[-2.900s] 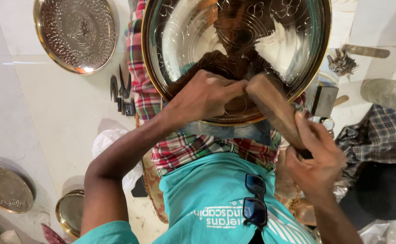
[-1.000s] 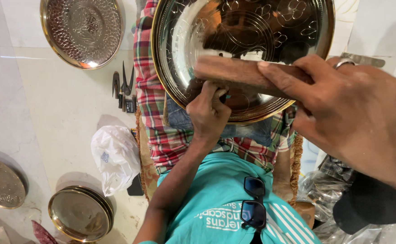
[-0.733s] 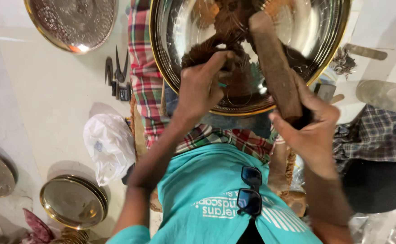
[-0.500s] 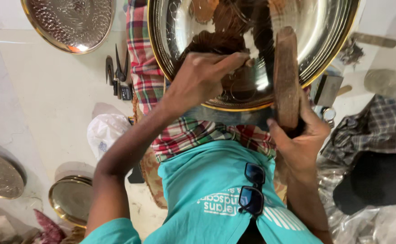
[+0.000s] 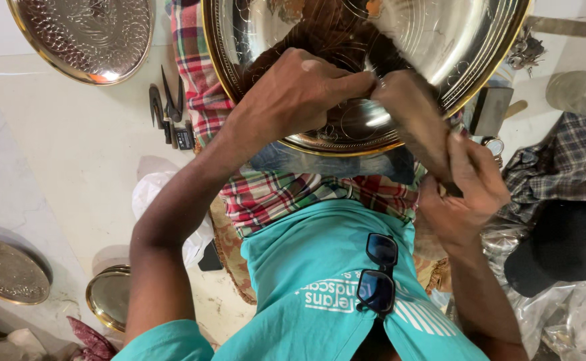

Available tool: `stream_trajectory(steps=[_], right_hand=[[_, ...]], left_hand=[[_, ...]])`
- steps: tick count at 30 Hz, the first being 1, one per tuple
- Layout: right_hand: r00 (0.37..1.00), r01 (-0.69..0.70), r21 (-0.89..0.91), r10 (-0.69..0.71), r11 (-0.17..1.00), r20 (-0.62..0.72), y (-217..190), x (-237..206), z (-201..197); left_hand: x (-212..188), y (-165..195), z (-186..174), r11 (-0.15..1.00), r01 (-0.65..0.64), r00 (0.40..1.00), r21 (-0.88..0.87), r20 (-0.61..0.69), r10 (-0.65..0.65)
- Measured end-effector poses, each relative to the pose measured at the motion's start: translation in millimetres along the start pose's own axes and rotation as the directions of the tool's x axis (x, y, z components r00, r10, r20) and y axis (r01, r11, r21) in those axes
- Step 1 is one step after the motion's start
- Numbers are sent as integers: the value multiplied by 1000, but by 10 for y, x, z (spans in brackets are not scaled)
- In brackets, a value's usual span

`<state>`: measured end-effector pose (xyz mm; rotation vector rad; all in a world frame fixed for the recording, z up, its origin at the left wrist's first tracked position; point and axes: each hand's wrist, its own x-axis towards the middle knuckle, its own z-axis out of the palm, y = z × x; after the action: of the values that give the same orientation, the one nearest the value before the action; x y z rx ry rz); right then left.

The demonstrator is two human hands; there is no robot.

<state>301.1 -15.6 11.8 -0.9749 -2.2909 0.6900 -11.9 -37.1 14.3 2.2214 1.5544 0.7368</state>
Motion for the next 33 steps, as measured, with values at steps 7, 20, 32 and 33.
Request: stream_trajectory(steps=[7, 20, 32, 33], right_hand=[[998, -64, 220, 67, 973, -6, 113, 132, -50], [793, 410, -159, -265, 898, 549, -131, 1415, -639], [765, 348, 69, -326, 935, 556, -363, 1777, -480], [729, 423, -33, -319, 905, 606, -345, 1767, -491]], left_hand=[[-203, 142, 125, 987, 149, 980, -65, -122, -156], [-308, 585, 551, 789, 553, 635, -267, -479, -607], [-263, 649, 637, 733, 580, 514, -356, -539, -668], [-267, 679, 661, 735, 565, 500, -376, -553, -667]])
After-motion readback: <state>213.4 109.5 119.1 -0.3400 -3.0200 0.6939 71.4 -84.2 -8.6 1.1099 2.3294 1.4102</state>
